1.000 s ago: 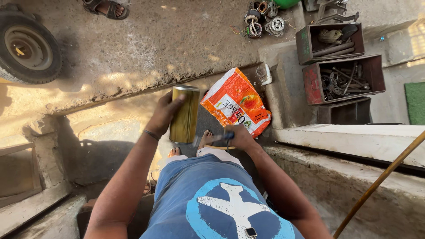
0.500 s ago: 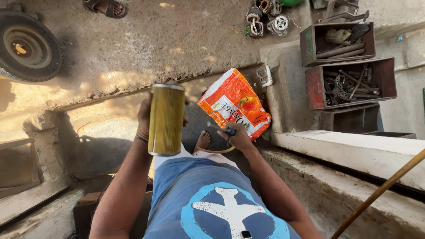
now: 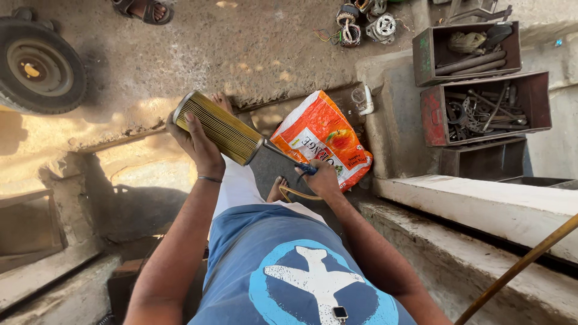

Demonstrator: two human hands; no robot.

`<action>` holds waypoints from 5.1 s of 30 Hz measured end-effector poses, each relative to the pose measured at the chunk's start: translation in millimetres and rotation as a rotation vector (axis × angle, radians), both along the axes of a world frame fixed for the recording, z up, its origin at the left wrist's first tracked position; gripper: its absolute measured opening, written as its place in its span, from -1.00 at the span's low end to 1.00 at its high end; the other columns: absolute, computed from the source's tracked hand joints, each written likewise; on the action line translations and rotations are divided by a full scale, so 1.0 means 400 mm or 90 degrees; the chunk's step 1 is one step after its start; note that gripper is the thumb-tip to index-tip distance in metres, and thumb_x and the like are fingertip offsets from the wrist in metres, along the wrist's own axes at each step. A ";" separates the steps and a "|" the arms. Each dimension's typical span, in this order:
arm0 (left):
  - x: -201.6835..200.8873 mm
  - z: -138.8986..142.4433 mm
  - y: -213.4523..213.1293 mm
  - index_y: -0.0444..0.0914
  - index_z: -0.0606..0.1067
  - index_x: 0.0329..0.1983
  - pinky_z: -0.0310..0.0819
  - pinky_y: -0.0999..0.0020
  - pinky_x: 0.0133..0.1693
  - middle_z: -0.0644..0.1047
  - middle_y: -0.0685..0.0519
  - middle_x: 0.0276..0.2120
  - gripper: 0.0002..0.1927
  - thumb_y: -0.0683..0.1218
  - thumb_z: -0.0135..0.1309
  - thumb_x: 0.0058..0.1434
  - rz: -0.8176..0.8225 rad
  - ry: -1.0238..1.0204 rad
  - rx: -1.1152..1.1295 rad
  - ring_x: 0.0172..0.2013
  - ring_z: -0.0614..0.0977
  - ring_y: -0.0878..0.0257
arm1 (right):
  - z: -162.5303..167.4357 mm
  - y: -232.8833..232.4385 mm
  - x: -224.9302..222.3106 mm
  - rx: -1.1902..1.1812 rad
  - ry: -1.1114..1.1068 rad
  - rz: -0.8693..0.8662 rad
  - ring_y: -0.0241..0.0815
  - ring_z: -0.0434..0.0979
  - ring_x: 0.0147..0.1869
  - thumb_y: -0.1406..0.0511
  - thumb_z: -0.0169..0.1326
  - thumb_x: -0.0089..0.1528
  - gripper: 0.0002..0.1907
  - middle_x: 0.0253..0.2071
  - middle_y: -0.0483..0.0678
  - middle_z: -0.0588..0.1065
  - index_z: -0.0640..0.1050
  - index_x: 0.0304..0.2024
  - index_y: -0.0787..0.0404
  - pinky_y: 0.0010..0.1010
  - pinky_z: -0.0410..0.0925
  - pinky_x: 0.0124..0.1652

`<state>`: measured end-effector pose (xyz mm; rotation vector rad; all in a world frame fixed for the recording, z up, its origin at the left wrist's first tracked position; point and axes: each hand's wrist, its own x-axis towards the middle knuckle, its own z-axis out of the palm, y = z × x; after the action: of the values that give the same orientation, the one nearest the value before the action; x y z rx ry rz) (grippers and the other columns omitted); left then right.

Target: The person holds a cylindrical pleated air filter and uses a compressed-air blow gun to blow dust off it, rotating the filter to clean different sides. They then carry the filter and walk across the workshop yard.

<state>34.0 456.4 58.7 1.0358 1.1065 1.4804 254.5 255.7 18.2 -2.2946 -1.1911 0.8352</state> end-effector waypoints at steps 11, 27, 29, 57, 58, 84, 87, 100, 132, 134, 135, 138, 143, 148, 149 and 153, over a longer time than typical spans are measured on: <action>0.136 0.002 0.055 -0.22 0.14 0.38 0.46 0.11 0.21 0.32 -0.15 0.21 -0.44 0.17 -0.03 0.53 -0.265 0.222 0.060 0.23 0.44 -0.01 | -0.012 0.083 -0.027 -0.055 0.150 0.025 -0.12 0.54 -0.42 0.10 0.32 0.13 -0.69 -0.49 0.00 0.55 0.66 -0.34 0.22 -0.29 0.38 -0.38; 0.016 -0.019 0.180 -0.33 0.45 -0.18 0.43 0.34 -0.22 0.49 0.03 -0.31 -0.40 0.31 0.23 0.23 -0.489 0.416 -0.256 -0.28 0.49 0.28 | -0.019 0.040 -0.048 -0.053 0.291 0.111 -0.09 0.61 -0.25 0.18 0.16 0.21 -0.71 -0.35 0.10 0.59 0.58 -0.21 0.29 -0.25 0.41 -0.20; 0.027 -0.013 0.188 -0.31 0.42 -0.24 0.41 0.34 -0.30 0.44 0.10 -0.39 -0.44 0.27 0.27 0.20 -0.490 0.417 -0.234 -0.34 0.46 0.32 | -0.031 0.027 -0.044 -0.048 0.309 0.100 -0.09 0.62 -0.26 0.17 0.16 0.21 -0.71 -0.36 0.11 0.59 0.57 -0.22 0.29 -0.24 0.42 -0.21; 0.161 -0.024 0.138 -0.26 0.48 -0.37 0.48 0.29 -0.18 0.57 0.01 -0.36 -0.49 0.20 0.44 0.05 -0.497 0.547 -0.136 -0.27 0.58 0.24 | -0.043 -0.076 0.035 -0.079 0.336 0.026 -0.26 0.46 -0.35 0.23 0.14 0.25 -0.75 -0.44 -0.02 0.51 0.55 -0.21 0.31 -0.31 0.35 -0.32; 0.154 -0.026 0.136 -0.25 0.48 -0.37 0.48 0.30 -0.17 0.57 0.03 -0.37 -0.51 0.20 0.43 0.06 -0.504 0.524 -0.150 -0.27 0.58 0.25 | -0.042 -0.076 0.036 -0.082 0.340 0.025 -0.26 0.46 -0.35 0.23 0.14 0.25 -0.76 -0.45 -0.03 0.51 0.55 -0.20 0.31 -0.32 0.34 -0.33; 0.118 -0.074 0.002 -0.32 0.45 -0.20 0.54 0.32 -0.29 0.57 -0.02 -0.37 -0.37 0.30 0.34 0.07 -0.501 0.506 -0.209 -0.32 0.63 0.24 | -0.071 -0.064 0.009 -0.174 0.350 0.076 -0.21 0.59 -0.34 0.24 0.17 0.14 -0.73 -0.41 0.04 0.61 0.63 -0.24 0.34 -0.30 0.44 -0.26; 0.119 -0.079 0.012 -0.35 0.48 -0.23 0.52 0.29 -0.31 0.57 -0.03 -0.38 -0.37 0.29 0.34 0.07 -0.492 0.548 -0.250 -0.34 0.61 0.22 | -0.068 -0.079 0.015 -0.180 0.362 0.073 -0.16 0.55 -0.34 0.22 0.18 0.15 -0.72 -0.42 0.06 0.57 0.60 -0.28 0.36 -0.26 0.40 -0.27; 0.087 -0.089 0.073 -0.22 0.40 -0.36 0.44 0.40 -0.42 0.43 0.13 -0.44 -0.49 0.23 0.36 0.12 -0.417 0.370 -0.325 -0.43 0.46 0.35 | -0.011 -0.091 0.020 -0.175 0.252 0.128 -0.05 0.54 -0.34 0.16 0.16 0.18 -0.70 -0.45 0.10 0.54 0.54 -0.28 0.29 -0.18 0.36 -0.22; 0.024 -0.004 0.051 -0.15 0.43 -0.16 0.59 0.24 -0.14 0.57 0.10 -0.26 -0.55 0.14 0.37 0.10 -0.464 0.077 -0.459 -0.20 0.63 0.25 | -0.035 -0.133 0.014 -0.066 0.250 0.116 0.03 0.49 -0.31 0.18 0.18 0.18 -0.68 -0.41 0.15 0.45 0.47 -0.33 0.33 -0.16 0.33 -0.26; 0.019 -0.002 0.048 -0.15 0.42 -0.16 0.58 0.23 -0.13 0.56 0.10 -0.25 -0.55 0.14 0.38 0.11 -0.454 0.072 -0.461 -0.20 0.62 0.25 | -0.030 -0.132 0.013 -0.067 0.241 0.123 0.03 0.48 -0.33 0.18 0.20 0.18 -0.67 -0.42 0.14 0.45 0.46 -0.35 0.34 -0.15 0.32 -0.27; 0.015 -0.003 0.047 -0.15 0.42 -0.15 0.57 0.24 -0.13 0.55 0.11 -0.25 -0.54 0.14 0.38 0.11 -0.450 0.073 -0.459 -0.19 0.61 0.26 | -0.028 -0.130 0.012 -0.078 0.235 0.129 0.04 0.48 -0.33 0.17 0.20 0.18 -0.66 -0.43 0.14 0.45 0.46 -0.36 0.35 -0.15 0.32 -0.28; 0.002 -0.006 0.044 -0.17 0.44 -0.14 0.58 0.24 -0.12 0.56 0.09 -0.24 -0.53 0.15 0.39 0.11 -0.436 0.070 -0.452 -0.20 0.61 0.24 | -0.021 -0.122 0.004 -0.091 0.227 0.134 0.01 0.48 -0.36 0.15 0.21 0.18 -0.65 -0.47 0.11 0.46 0.46 -0.34 0.33 -0.16 0.32 -0.29; -0.018 -0.004 0.036 -0.18 0.45 -0.12 0.62 0.24 -0.13 0.57 0.05 -0.24 -0.48 0.19 0.39 0.05 -0.390 0.076 -0.452 -0.20 0.64 0.24 | 0.009 -0.110 -0.009 -0.154 0.264 0.124 -0.10 0.46 -0.36 0.12 0.18 0.20 -0.65 -0.48 0.06 0.46 0.47 -0.35 0.29 -0.20 0.33 -0.31; -0.024 -0.011 0.003 -0.23 0.44 -0.08 0.58 0.20 -0.14 0.57 -0.01 -0.23 -0.37 0.24 0.41 0.00 -0.390 0.053 -0.447 -0.20 0.62 0.16 | 0.023 -0.123 -0.015 -0.207 0.278 0.112 -0.14 0.46 -0.36 0.11 0.19 0.17 -0.68 -0.46 0.04 0.47 0.51 -0.35 0.23 -0.21 0.33 -0.31; -0.023 -0.016 -0.008 -0.23 0.44 -0.09 0.59 0.22 -0.14 0.57 0.00 -0.23 -0.35 0.28 0.39 0.00 -0.394 0.078 -0.453 -0.19 0.62 0.18 | 0.017 -0.128 -0.019 -0.176 0.269 0.127 -0.10 0.46 -0.35 0.12 0.20 0.17 -0.66 -0.45 0.07 0.46 0.50 -0.37 0.28 -0.20 0.33 -0.30; -0.004 -0.040 -0.065 -0.25 0.44 -0.10 0.56 0.28 -0.18 0.56 0.01 -0.25 -0.29 0.38 0.31 0.01 -0.426 0.170 -0.472 -0.18 0.60 0.22 | -0.024 -0.147 -0.035 -0.117 0.233 0.148 0.02 0.49 -0.32 0.17 0.20 0.17 -0.63 -0.42 0.14 0.44 0.47 -0.41 0.39 -0.15 0.33 -0.25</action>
<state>32.3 430.3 42.7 0.9320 1.1916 0.3487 240.7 196.9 8.7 -2.0375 -1.2659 1.4330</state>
